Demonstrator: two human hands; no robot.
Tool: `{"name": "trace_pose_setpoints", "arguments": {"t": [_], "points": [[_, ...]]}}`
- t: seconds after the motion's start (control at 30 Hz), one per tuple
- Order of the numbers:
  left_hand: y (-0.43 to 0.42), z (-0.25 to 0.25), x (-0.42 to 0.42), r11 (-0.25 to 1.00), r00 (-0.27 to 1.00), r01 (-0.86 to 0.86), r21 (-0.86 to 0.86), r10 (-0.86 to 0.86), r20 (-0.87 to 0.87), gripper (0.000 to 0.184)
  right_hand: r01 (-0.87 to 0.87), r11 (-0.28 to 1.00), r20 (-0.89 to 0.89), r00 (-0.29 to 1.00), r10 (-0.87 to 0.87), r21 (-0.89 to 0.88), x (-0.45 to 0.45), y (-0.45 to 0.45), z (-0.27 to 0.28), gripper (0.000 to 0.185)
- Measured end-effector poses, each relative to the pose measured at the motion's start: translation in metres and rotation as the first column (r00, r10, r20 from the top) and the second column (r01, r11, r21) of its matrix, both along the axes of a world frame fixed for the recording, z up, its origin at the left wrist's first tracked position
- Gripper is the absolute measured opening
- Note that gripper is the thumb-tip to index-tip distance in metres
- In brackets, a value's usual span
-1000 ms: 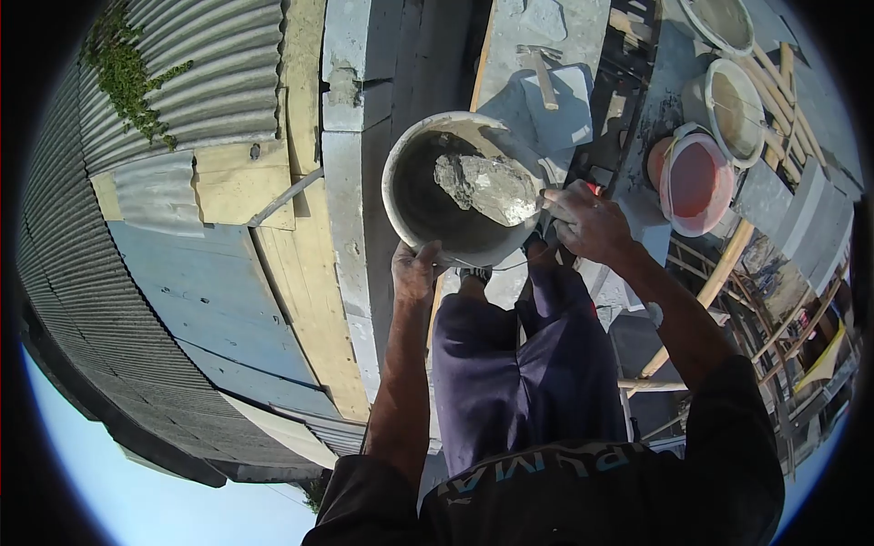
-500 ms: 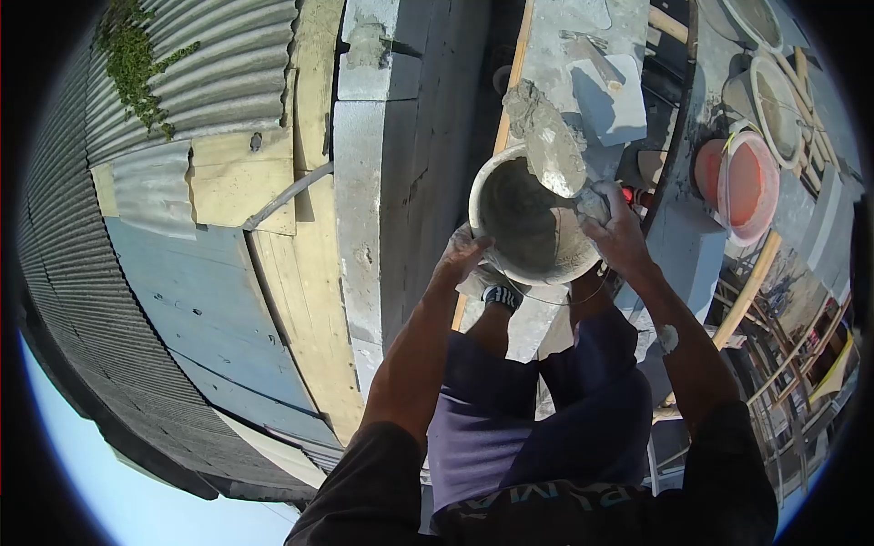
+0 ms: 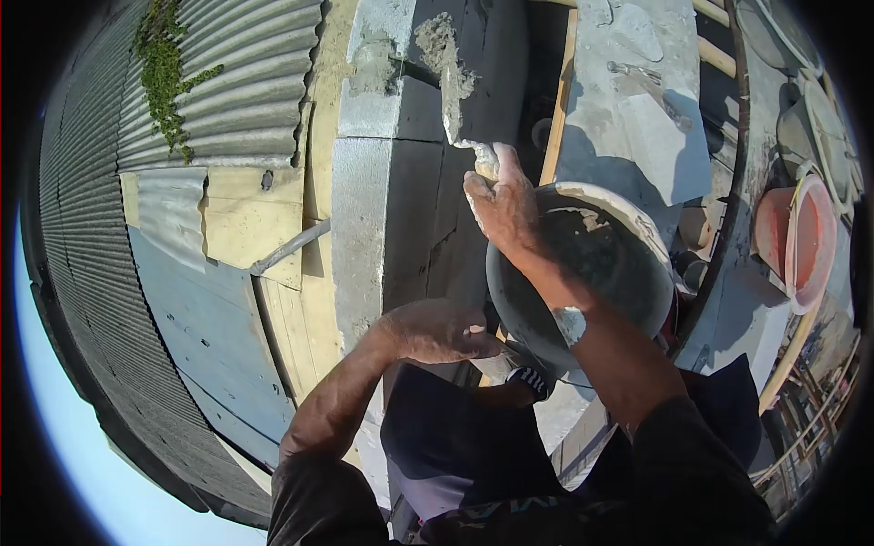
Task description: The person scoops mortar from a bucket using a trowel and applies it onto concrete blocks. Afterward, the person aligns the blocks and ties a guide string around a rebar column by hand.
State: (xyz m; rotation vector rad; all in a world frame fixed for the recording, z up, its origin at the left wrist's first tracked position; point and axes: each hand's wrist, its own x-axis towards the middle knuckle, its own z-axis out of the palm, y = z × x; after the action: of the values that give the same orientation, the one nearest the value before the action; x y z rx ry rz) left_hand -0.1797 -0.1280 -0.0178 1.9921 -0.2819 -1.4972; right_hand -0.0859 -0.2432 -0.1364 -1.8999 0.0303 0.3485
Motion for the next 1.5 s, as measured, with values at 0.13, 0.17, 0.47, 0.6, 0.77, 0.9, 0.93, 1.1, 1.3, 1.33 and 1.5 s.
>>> {"name": "trace_pose_setpoints", "arguments": {"t": [0.13, 0.17, 0.47, 0.6, 0.77, 0.9, 0.93, 1.1, 1.3, 1.33, 1.5], "points": [[0.044, 0.043, 0.06, 0.52, 0.353, -0.766, -0.379, 0.832, 0.428, 0.047, -0.022, 0.997, 0.028, 0.999, 0.02, 0.073, -0.006, -0.001, 0.0, 0.044], [0.061, 0.033, 0.078, 0.608, 0.251, -0.746, -0.273, 0.636, 0.73, 0.055, -0.03, 0.998, 0.031, 0.999, 0.028, 0.063, -0.007, -0.004, 0.004, 0.043], [0.087, -0.048, 0.132, 0.607, 0.394, -0.742, 0.284, 0.053, 0.917, 0.102, -0.015, 0.991, -0.063, 0.998, 0.023, 0.131, -0.025, 0.008, 0.014, 0.043], [0.085, -0.045, 0.128, 0.576, 0.434, -0.772, 0.268, 0.17, 0.885, 0.098, -0.015, 0.999, -0.061, 0.998, 0.017, 0.031, -0.032, 0.029, -0.01, 0.045], [0.088, -0.051, 0.128, 0.573, 0.42, -0.786, 0.232, 0.219, 0.881, 0.097, -0.011, 0.996, -0.032, 0.999, 0.008, -0.087, -0.026, 0.047, -0.034, 0.046], [0.101, -0.053, 0.12, 0.654, 0.338, -0.747, 0.122, 0.215, 0.916, 0.1, -0.033, 0.988, 0.045, 0.998, 0.041, -0.154, -0.022, 0.051, -0.05, 0.046], [0.106, -0.056, 0.119, 0.68, 0.306, -0.73, 0.076, 0.225, 0.925, 0.101, -0.043, 0.984, 0.082, 0.995, 0.058, -0.175, -0.022, 0.05, -0.056, 0.045], [0.116, -0.063, 0.121, 0.685, 0.343, -0.725, 0.067, 0.274, 0.898, 0.096, -0.132, 0.956, 0.089, 0.983, 0.16, -0.263, -0.023, 0.042, -0.043, 0.044], [0.112, -0.059, 0.12, 0.667, 0.347, -0.742, 0.072, 0.29, 0.892, 0.094, -0.261, 0.92, -0.004, 0.962, 0.272, -0.293, -0.025, 0.027, -0.014, 0.044], [0.112, -0.06, 0.121, 0.666, 0.347, -0.742, 0.071, 0.291, 0.892, 0.094, -0.28, 0.914, -0.042, 0.959, 0.28, -0.294, -0.03, 0.025, -0.003, 0.044], [0.116, -0.068, 0.121, 0.687, 0.31, -0.725, 0.054, 0.256, 0.916, 0.095, -0.325, 0.922, -0.174, 0.941, 0.291, -0.211, -0.061, 0.014, 0.014, 0.045]]}}
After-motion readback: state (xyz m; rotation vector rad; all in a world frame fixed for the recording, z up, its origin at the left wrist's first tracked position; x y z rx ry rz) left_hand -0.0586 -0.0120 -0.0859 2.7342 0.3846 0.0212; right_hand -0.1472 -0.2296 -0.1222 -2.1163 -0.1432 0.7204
